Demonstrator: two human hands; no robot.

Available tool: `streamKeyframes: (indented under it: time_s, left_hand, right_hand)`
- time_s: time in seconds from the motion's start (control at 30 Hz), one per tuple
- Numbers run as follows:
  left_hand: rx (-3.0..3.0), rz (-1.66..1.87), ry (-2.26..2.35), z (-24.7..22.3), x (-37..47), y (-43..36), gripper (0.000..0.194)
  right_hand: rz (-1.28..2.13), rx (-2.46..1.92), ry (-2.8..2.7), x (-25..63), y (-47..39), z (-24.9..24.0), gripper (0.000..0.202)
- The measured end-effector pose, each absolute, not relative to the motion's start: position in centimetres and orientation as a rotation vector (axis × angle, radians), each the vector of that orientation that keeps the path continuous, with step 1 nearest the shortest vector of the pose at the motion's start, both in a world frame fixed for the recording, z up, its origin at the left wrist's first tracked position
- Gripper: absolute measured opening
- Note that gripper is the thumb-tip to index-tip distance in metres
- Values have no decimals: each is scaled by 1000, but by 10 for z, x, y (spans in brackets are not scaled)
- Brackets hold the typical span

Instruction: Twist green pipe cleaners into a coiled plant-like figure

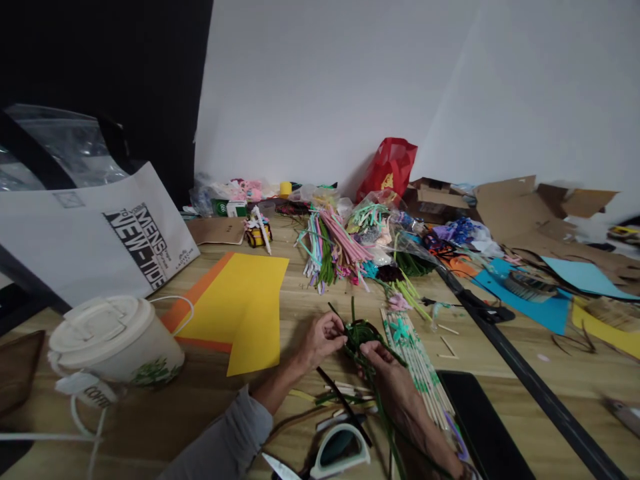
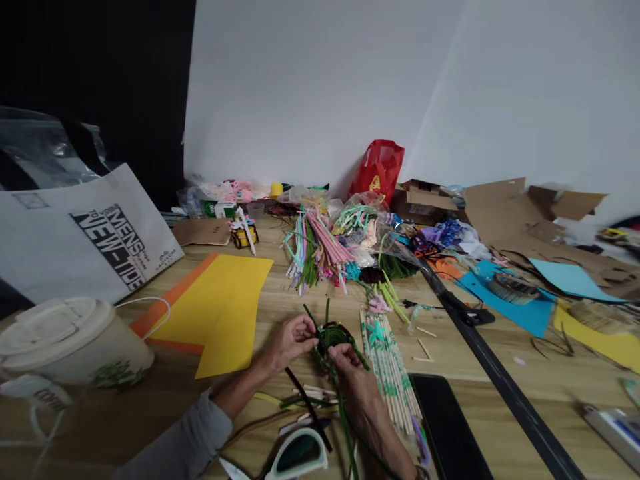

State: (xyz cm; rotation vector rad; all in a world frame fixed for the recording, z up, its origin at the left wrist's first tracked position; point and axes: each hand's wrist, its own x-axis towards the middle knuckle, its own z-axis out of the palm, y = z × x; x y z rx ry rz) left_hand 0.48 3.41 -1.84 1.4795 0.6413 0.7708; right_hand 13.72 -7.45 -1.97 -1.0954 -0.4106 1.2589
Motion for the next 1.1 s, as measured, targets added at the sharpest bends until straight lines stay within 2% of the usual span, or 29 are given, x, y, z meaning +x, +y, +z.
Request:
streamKeyframes:
  time_s: [0.1, 0.33, 0.7, 1.1]
  left_hand:
    - [1465, 809, 648, -16, 4, 36, 16]
    - [1351, 865, 724, -10, -4, 40, 19]
    - [1199, 847, 702, -12, -2, 42, 29]
    - [1135, 718, 612, -8, -3, 38, 34]
  right_hand:
    - [1340, -1068, -419, 136, -79, -17, 25]
    - [1620, -1068, -580, 134, -84, -2, 35]
    - [1257, -1266, -724, 136, -82, -2, 37]
    - [1205, -1256, -382, 134, -78, -7, 40]
